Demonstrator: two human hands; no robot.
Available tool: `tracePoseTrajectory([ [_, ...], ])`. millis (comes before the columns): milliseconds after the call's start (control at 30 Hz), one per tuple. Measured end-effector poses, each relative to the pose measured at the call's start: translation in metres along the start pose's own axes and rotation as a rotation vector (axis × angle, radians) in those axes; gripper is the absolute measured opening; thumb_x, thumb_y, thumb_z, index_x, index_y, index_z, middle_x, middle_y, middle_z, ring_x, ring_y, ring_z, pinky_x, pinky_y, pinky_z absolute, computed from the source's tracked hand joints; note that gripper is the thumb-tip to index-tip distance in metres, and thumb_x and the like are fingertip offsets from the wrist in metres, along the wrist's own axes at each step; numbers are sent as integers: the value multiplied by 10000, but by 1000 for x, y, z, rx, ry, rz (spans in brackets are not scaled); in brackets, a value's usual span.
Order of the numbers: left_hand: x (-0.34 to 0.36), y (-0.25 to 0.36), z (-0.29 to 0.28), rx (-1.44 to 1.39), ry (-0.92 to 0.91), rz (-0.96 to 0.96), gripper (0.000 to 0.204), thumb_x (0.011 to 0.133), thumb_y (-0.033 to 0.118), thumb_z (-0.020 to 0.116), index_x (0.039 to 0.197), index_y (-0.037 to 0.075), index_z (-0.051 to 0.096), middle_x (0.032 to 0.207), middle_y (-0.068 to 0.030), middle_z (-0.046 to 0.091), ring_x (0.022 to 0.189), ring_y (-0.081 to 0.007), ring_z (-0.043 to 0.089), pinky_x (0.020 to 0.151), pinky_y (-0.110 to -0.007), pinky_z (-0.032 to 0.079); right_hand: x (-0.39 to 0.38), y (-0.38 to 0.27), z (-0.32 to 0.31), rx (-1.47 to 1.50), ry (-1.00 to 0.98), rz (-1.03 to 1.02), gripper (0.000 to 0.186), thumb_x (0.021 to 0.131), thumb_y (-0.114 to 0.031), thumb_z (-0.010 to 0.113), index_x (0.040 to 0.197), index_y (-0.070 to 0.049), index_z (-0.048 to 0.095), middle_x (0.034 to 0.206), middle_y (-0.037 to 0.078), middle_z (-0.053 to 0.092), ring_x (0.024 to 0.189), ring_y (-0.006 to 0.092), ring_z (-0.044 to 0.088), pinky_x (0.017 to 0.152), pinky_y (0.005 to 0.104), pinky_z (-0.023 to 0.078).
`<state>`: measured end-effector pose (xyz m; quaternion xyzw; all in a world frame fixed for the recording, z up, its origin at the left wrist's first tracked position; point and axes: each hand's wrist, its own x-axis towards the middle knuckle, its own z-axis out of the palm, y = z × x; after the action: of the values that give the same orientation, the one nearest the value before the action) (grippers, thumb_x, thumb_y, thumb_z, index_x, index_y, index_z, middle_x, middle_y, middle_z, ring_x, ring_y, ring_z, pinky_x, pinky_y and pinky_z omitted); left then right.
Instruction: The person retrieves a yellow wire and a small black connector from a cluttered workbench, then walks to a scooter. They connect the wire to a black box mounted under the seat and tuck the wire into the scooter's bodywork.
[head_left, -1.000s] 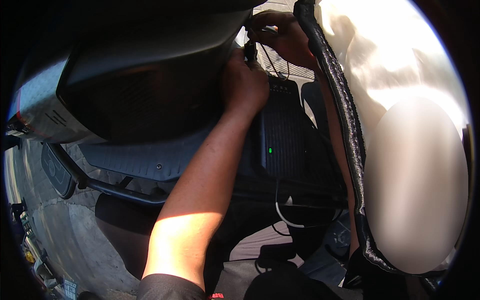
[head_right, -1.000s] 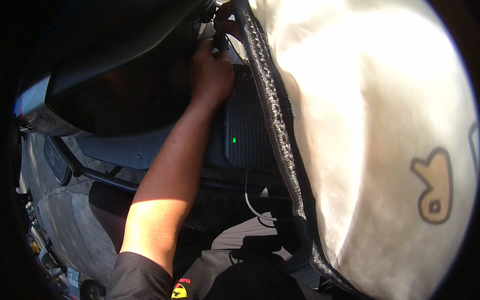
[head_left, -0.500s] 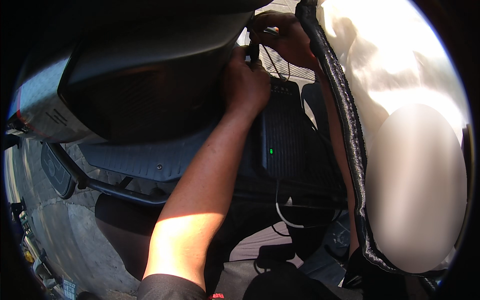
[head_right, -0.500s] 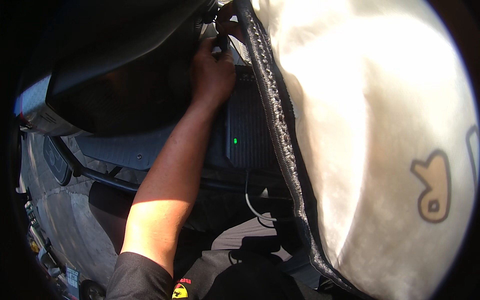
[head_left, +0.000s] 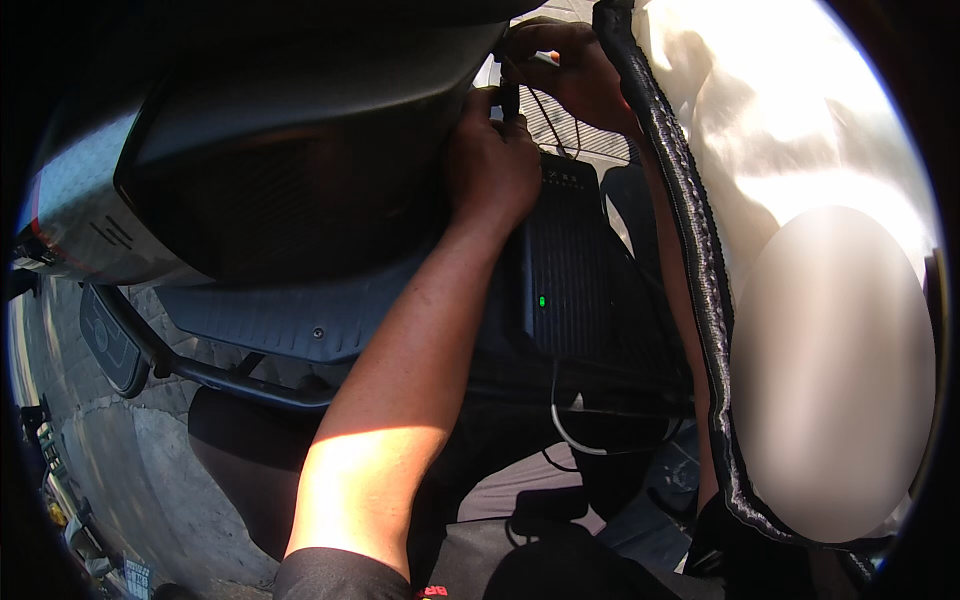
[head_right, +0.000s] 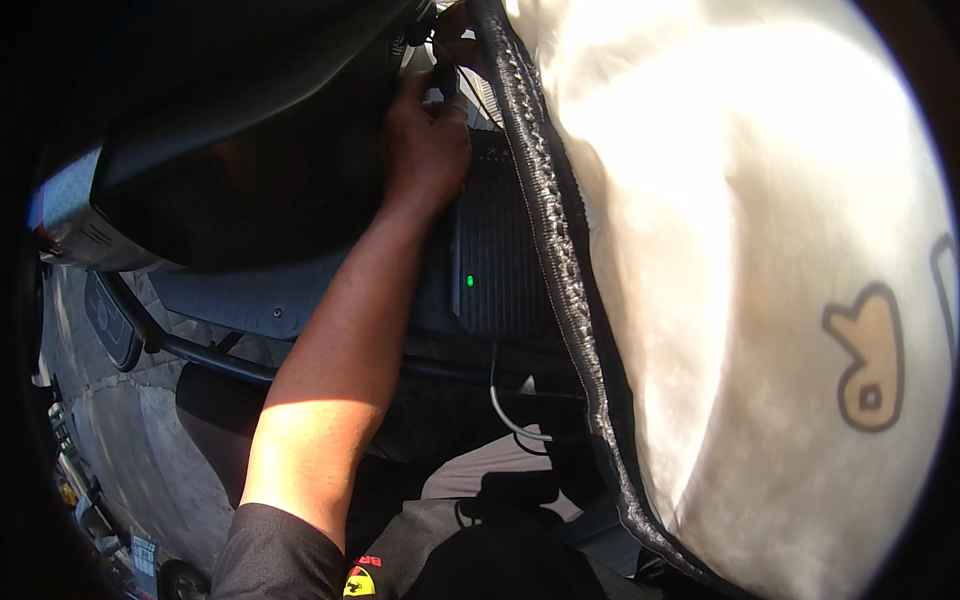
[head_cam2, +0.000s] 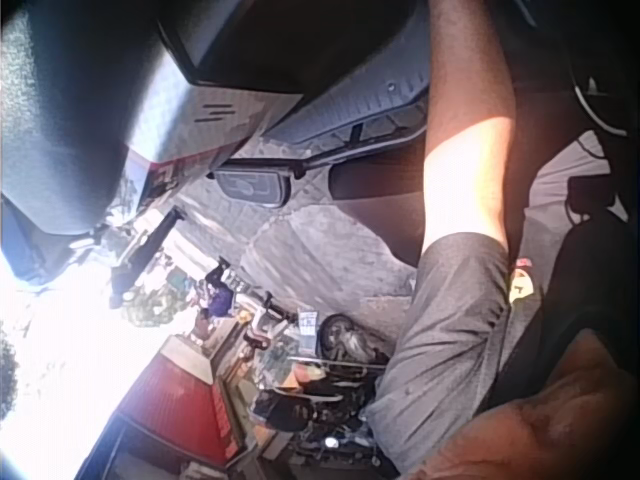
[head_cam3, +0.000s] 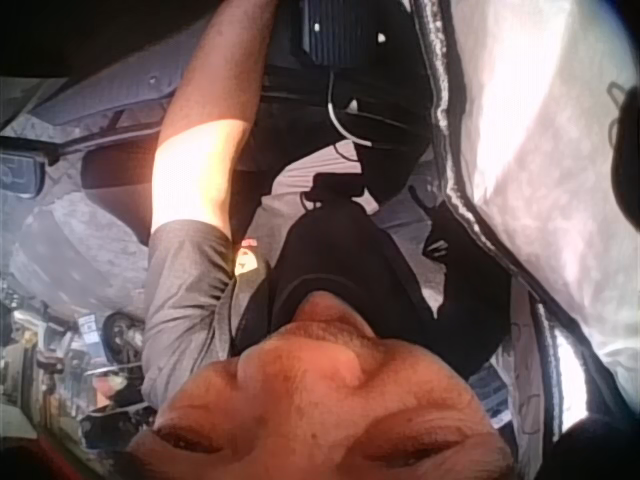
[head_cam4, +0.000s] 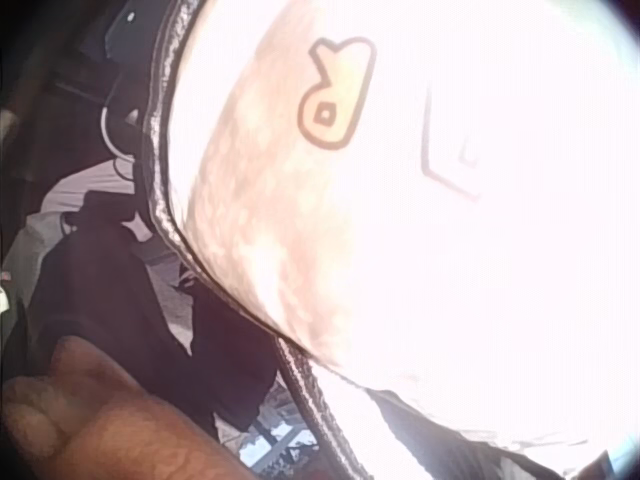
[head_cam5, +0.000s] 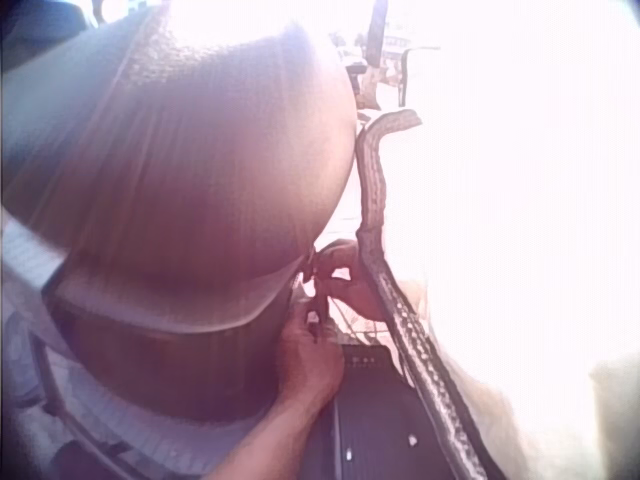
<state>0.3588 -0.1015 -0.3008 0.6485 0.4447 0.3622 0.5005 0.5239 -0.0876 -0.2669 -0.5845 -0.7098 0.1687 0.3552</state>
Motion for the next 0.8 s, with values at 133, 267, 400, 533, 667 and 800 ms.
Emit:
tracePoseTrajectory([
  [133, 1, -2, 0, 24, 2, 17, 245, 898, 122, 593, 1130, 43, 577, 945, -188, 683, 897, -330, 679, 775, -420, 515, -1, -4, -6, 30, -79, -63, 256, 876, -71, 683, 1120, 5, 655, 1073, 134, 670, 1022, 225, 649, 914, 338, 523],
  [267, 2, -3, 0, 67, 18, 63, 255, 893, 120, 596, 1130, 28, 570, 1004, -207, 671, 950, -349, 668, 805, -425, 514, -3, -8, 0, -56, -46, 15, 246, 874, -70, 684, 1105, 10, 656, 1071, 131, 664, 1019, 226, 649, 911, 336, 524],
  [400, 2, -2, 0, 65, 19, 43, 255, 890, 109, 601, 1129, 26, 571, 1024, -215, 667, 968, -362, 661, 819, -427, 512, 0, -5, 1, -42, -32, -128, 243, 867, -63, 687, 1097, 12, 657, 1070, 125, 658, 1020, 224, 647, 908, 335, 525],
  [533, 1, 0, -1, 6, 0, 18, 252, 888, 90, 604, 1130, 27, 571, 1014, -212, 670, 957, -357, 666, 821, -421, 511, 0, -6, -2, -24, -62, -90, 244, 861, -60, 691, 1089, 18, 656, 1064, 122, 656, 1019, 221, 643, 900, 337, 526],
  [667, 1, -1, -1, -29, -8, 22, 249, 890, 80, 602, 1131, 25, 569, 993, -204, 676, 937, -343, 675, 815, -412, 512, -1, -13, -2, -94, -62, -38, 232, 860, -55, 690, 1077, 20, 658, 1064, 118, 657, 1016, 217, 641, 908, 340, 521],
  [800, 2, -5, 2, -49, 3, 23, 241, 892, 74, 598, 1125, 20, 569, 982, -202, 678, 928, -334, 678, 808, -405, 511, -1, -17, -2, -98, -62, -48, 223, 861, -55, 686, 1070, 19, 659, 1058, 115, 657, 1009, 213, 638, 905, 340, 517],
])
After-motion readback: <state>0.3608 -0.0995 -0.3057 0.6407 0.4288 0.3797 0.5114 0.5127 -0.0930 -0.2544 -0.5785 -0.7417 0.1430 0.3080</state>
